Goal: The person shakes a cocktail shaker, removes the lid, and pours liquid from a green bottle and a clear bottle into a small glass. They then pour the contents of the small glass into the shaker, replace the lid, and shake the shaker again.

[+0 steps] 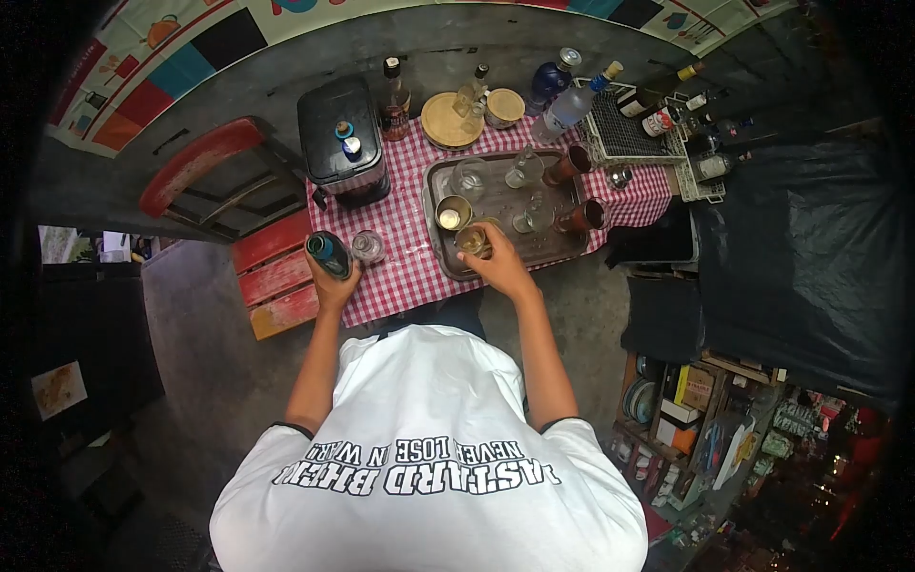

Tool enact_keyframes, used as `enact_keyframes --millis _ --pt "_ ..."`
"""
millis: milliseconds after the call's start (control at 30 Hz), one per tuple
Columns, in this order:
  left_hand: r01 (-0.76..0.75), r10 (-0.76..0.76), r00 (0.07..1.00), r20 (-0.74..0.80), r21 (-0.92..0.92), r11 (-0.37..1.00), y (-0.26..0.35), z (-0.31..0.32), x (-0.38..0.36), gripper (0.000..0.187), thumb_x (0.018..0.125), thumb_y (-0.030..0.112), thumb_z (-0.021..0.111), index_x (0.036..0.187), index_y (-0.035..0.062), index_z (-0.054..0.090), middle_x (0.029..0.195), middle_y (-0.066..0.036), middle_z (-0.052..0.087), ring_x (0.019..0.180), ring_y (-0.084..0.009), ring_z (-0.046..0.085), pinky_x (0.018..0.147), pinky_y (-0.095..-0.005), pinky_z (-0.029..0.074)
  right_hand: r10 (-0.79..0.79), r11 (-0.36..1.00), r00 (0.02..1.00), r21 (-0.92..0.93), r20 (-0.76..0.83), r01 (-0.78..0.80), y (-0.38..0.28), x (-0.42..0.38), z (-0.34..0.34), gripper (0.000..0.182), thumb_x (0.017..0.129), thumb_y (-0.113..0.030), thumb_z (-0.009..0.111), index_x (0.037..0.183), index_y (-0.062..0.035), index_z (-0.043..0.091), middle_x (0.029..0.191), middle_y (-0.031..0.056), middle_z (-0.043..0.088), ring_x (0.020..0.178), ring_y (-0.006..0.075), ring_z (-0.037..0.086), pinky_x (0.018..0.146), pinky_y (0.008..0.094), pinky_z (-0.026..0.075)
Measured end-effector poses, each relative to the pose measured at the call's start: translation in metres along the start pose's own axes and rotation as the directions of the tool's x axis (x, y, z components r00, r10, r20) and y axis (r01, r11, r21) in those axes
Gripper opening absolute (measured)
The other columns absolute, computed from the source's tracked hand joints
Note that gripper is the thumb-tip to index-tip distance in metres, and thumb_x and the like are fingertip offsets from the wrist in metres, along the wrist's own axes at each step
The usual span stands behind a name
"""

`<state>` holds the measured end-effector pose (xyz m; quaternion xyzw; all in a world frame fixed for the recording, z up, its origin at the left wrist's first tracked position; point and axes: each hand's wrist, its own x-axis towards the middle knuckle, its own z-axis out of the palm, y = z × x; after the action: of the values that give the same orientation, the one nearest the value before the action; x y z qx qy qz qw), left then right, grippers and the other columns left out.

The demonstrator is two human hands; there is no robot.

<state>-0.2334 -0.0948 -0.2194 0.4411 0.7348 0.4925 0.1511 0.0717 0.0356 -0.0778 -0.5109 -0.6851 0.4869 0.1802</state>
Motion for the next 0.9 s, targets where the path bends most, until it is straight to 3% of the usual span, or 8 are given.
enact_keyframes --millis 67,133,233,300,400,733,800,900 --pt "-0.007 0.007 1.000 -0.009 0.003 1.000 -0.002 -0.003 -0.004 0.110 0.066 0.020 0.083 0.151 0.0027 0.016 0.139 -0.027 0.041 0.130 -0.0419 0.044 0.109 -0.0492 0.035 -0.056 0.997 0.998 -0.054 -0.005 0.056 0.003 0.005 -0.002 0.048 0.081 -0.020 0.078 0.122 -0.0061 0.057 0.111 0.0097 0.063 0.100 0.0219 0.062 0.086 0.0335 0.050" --pt "-0.039 0.040 0.999 -0.007 0.010 0.999 -0.005 -0.005 -0.009 0.103 0.071 0.020 0.083 0.150 0.0003 0.020 0.140 -0.022 0.044 0.131 -0.0350 0.047 0.109 -0.0413 0.038 -0.112 0.988 0.994 -0.109 -0.005 0.110 0.006 0.010 -0.004 0.050 0.081 -0.020 0.078 0.124 -0.0070 0.056 0.110 0.0078 0.064 0.096 0.0187 0.062 0.083 0.0311 0.050" --pt "0.026 -0.025 0.999 0.021 -0.061 0.998 -0.007 -0.007 -0.013 0.102 0.071 0.019 0.083 0.149 0.0011 0.021 0.139 -0.022 0.045 0.130 -0.0341 0.048 0.109 -0.0409 0.039 -0.059 0.991 0.998 -0.116 0.003 0.059 0.008 0.019 -0.008 0.051 0.081 -0.022 0.078 0.124 -0.0069 0.056 0.111 0.0095 0.064 0.099 0.0204 0.062 0.086 0.0327 0.049" --pt "0.015 -0.015 1.000 0.003 -0.041 0.999 -0.008 -0.005 -0.013 0.101 0.071 0.019 0.083 0.149 0.0015 0.022 0.138 -0.022 0.045 0.129 -0.0340 0.049 0.108 -0.0409 0.040 -0.035 0.987 0.999 -0.155 0.022 0.038 0.009 0.025 -0.011 0.050 0.079 -0.023 0.078 0.120 -0.0039 0.057 0.115 0.0152 0.063 0.107 0.0305 0.062 0.091 0.0381 0.049" --pt "0.001 -0.001 1.000 -0.013 -0.022 1.000 -0.011 -0.004 -0.013 0.100 0.070 0.019 0.083 0.149 0.0024 0.022 0.138 -0.022 0.045 0.128 -0.0339 0.049 0.107 -0.0412 0.041 -0.060 0.970 0.996 -0.232 0.063 0.073 0.015 0.038 -0.014 0.053 0.078 -0.026 0.078 0.120 -0.0023 0.057 0.117 0.0182 0.063 0.110 0.0345 0.061 0.094 0.0401 0.048" --pt "-0.012 0.012 1.000 -0.006 -0.035 0.999 0.003 -0.007 -0.012 0.106 0.069 0.016 0.082 0.151 0.0015 0.016 0.142 -0.026 0.039 0.132 -0.0380 0.044 0.110 -0.0442 0.037 -0.011 0.877 0.973 -0.465 0.229 0.119 0.028 0.085 -0.020 0.059 0.077 -0.030 0.079 0.121 0.0022 0.058 0.120 0.0226 0.062 0.114 0.0364 0.059 0.096 0.0421 0.047" --pt "0.008 -0.009 1.000 -0.004 -0.047 0.999 0.005 -0.007 -0.013 0.106 0.069 0.016 0.082 0.151 0.0020 0.016 0.142 -0.026 0.039 0.131 -0.0380 0.044 0.109 -0.0444 0.037 -0.048 0.849 0.968 -0.500 0.246 0.169 0.027 0.089 -0.021 0.058 0.077 -0.031 0.079 0.118 0.0037 0.058 0.112 0.0226 0.064 0.105 0.0372 0.062 0.091 0.0408 0.049" --pt "0.004 -0.004 1.000 -0.008 -0.047 0.999 0.004 -0.006 -0.012 0.106 0.070 0.015 0.082 0.152 0.0033 0.015 0.141 -0.026 0.040 0.131 -0.0380 0.045 0.109 -0.0448 0.038 -0.032 0.814 0.960 -0.550 0.279 0.187 0.021 0.095 -0.025 0.058 0.077 -0.032 0.080 0.117 0.0044 0.058 0.111 0.0242 0.065 0.105 0.0380 0.063 0.091 0.0408 0.049"
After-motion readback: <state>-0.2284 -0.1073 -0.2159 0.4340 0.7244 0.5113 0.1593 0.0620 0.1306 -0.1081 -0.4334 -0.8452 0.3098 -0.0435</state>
